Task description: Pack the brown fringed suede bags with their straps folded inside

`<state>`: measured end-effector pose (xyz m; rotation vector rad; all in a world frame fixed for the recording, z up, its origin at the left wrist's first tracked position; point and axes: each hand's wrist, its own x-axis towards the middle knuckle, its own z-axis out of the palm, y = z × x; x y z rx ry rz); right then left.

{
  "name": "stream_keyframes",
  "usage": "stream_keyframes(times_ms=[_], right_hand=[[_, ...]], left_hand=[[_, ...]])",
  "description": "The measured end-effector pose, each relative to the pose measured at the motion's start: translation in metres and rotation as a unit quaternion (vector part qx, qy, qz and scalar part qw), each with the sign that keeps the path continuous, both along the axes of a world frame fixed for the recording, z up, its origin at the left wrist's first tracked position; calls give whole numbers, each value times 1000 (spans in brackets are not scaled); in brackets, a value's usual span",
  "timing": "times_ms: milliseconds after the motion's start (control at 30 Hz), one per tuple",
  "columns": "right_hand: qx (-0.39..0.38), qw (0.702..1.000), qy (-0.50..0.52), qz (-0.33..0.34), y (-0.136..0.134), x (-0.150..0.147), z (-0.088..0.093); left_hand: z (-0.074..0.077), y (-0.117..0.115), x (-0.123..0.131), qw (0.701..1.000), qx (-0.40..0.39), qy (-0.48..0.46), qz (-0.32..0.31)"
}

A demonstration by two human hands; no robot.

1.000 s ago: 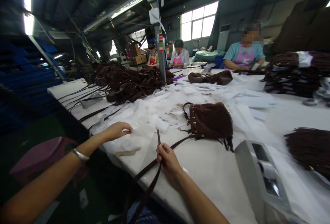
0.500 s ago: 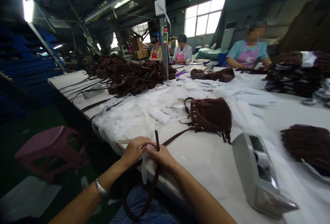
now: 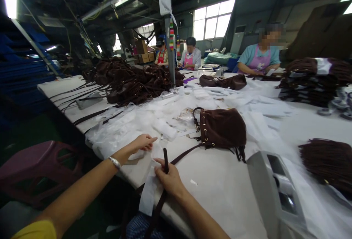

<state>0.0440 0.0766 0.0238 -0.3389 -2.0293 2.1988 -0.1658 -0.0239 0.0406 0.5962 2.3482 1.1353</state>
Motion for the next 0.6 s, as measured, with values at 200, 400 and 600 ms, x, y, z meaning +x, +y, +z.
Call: stream_keyframes(times_ms=[200, 400, 600], right_hand=[[-90, 995, -9, -31, 6, -4, -4], [-259, 961, -30, -90, 18, -5, -3], [-202, 979, -34, -10, 46, 14, -6]], left_hand=[[3, -6, 9, 972, 38, 98, -211], [-17, -19, -24, 875, 11, 221, -430], [-31, 5, -113, 922, 22, 270, -277]])
